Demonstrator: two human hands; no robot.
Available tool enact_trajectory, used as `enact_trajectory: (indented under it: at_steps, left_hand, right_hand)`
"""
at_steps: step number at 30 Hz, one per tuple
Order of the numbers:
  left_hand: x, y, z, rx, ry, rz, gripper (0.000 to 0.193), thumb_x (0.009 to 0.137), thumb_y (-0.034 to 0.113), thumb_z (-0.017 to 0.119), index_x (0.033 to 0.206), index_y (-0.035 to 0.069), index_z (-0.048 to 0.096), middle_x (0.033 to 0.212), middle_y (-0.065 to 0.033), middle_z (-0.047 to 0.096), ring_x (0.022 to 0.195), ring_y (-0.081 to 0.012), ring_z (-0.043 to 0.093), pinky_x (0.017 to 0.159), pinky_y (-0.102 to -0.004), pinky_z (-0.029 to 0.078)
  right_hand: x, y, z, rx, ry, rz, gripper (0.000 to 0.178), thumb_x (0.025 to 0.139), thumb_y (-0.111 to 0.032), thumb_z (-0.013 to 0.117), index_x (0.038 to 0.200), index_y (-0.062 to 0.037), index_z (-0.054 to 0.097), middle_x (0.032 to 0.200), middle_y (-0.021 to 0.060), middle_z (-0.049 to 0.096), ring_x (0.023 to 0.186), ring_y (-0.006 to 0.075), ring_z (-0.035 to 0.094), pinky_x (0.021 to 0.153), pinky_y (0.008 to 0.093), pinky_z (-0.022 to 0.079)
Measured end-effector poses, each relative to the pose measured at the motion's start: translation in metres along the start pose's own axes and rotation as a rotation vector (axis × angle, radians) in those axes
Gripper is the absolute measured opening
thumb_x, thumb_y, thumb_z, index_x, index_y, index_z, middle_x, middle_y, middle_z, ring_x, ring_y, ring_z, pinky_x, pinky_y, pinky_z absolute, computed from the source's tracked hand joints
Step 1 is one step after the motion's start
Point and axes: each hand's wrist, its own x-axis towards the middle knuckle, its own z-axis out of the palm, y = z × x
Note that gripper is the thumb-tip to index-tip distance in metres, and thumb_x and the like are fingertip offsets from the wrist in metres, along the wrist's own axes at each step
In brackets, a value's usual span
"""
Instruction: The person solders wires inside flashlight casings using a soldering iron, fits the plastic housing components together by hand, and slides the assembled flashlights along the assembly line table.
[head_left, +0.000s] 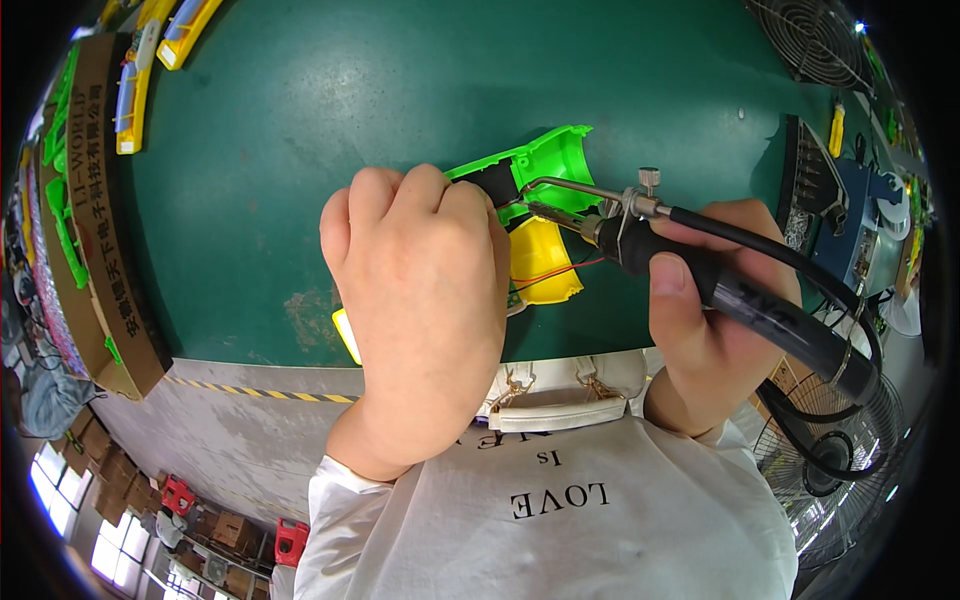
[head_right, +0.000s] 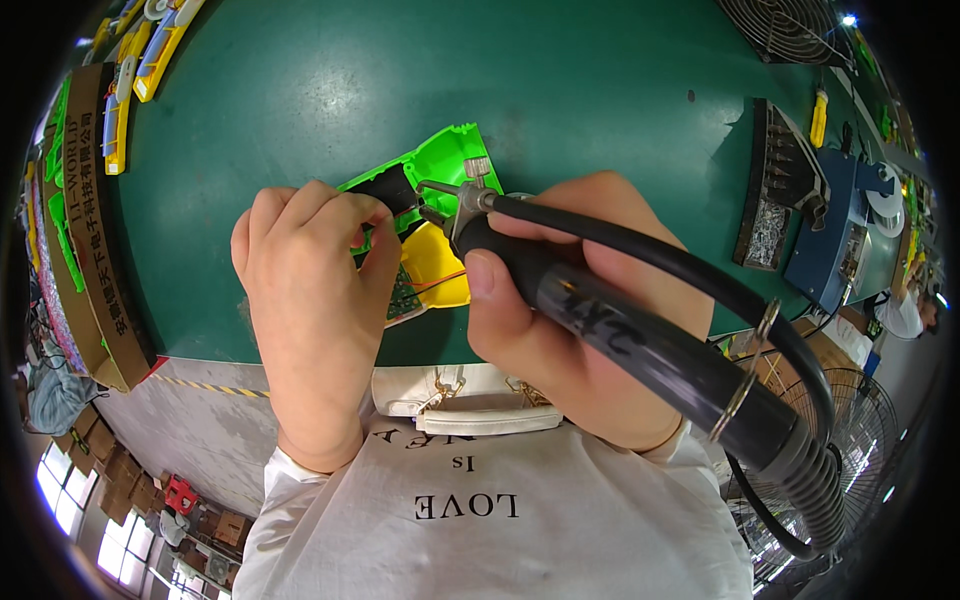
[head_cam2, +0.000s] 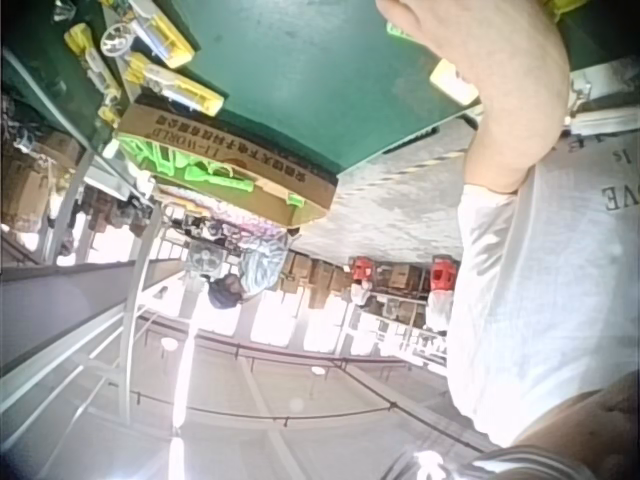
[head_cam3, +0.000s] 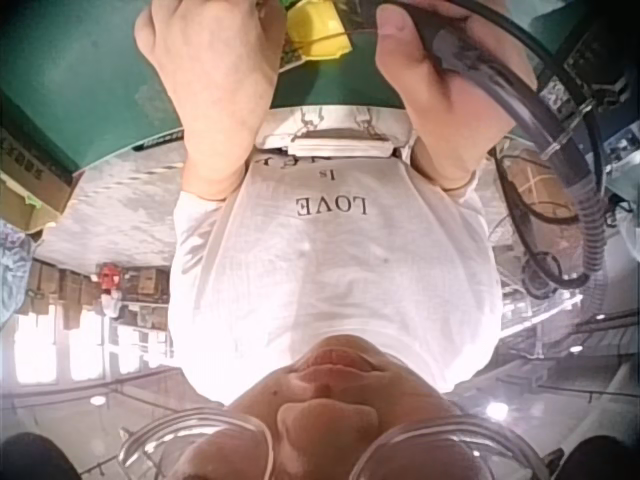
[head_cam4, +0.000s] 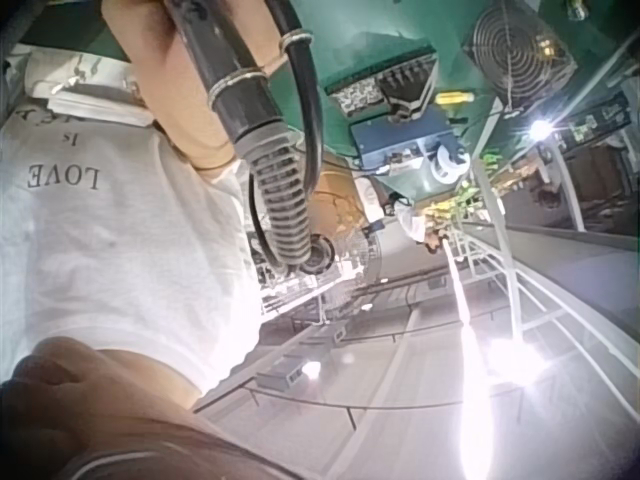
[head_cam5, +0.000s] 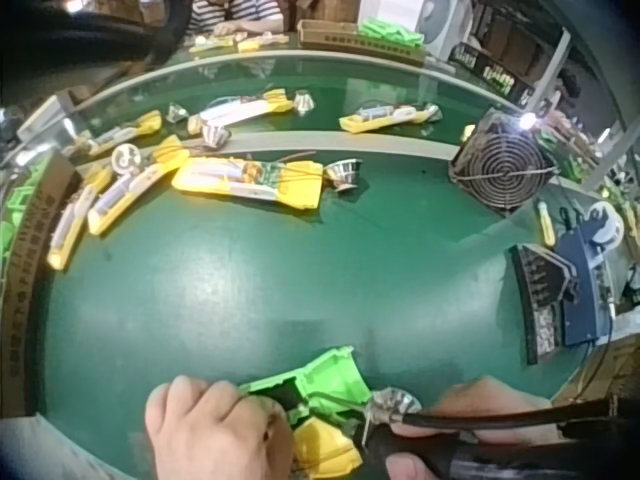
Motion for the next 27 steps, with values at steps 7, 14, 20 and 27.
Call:
enact_trajectory:
  at_steps: [7,14,20,27]
  left_hand:
    - [0.000,0.000,0.001,-0.006,0.001,-0.016,0.008,0.061,0.003,0.061,0.067,0.005,0.058,0.067,-0.0036,0.053,0.070,-0.0211,0.047,0.072,-0.0310,0.035]
    - [0.000,0.001,0.002,0.005,0.019,0.003,0.009,0.059,0.003,0.062,0.067,0.005,0.057,0.068,-0.0039,0.053,0.070,-0.0212,0.047,0.072,-0.0315,0.035]
    - [-0.002,-0.002,0.007,-0.017,0.061,0.015,0.006,0.060,0.006,0.057,0.058,0.004,0.052,0.064,-0.0068,0.048,0.071,-0.0229,0.046,0.070,-0.0339,0.035]
    - [-0.003,-0.001,0.007,-0.018,0.066,0.003,0.006,0.061,0.007,0.057,0.059,0.004,0.053,0.065,-0.0067,0.049,0.072,-0.0225,0.046,0.072,-0.0341,0.035]
  right_hand:
    - [0.001,0.000,0.001,-0.007,-0.013,-0.033,0.022,0.067,-0.013,0.062,0.078,0.0050,0.055,0.072,0.0064,0.050,0.063,0.0110,0.047,0.057,0.0215,0.037]
    - [-0.004,-0.004,-0.018,-0.160,0.065,-0.104,0.027,0.068,-0.019,0.056,0.076,0.0065,0.054,0.075,0.0103,0.051,0.066,0.0149,0.048,0.060,0.0230,0.039]
    - [-0.006,0.026,-0.035,-0.045,0.489,-0.222,0.034,0.072,-0.025,0.055,0.081,0.0074,0.050,0.075,0.0097,0.049,0.054,0.0087,0.045,0.043,0.0178,0.036]
    - [-0.020,0.064,-0.067,0.201,0.628,-0.178,0.033,0.074,-0.023,0.048,0.084,0.0087,0.047,0.081,0.0112,0.047,0.064,0.0193,0.053,0.052,0.0281,0.046]
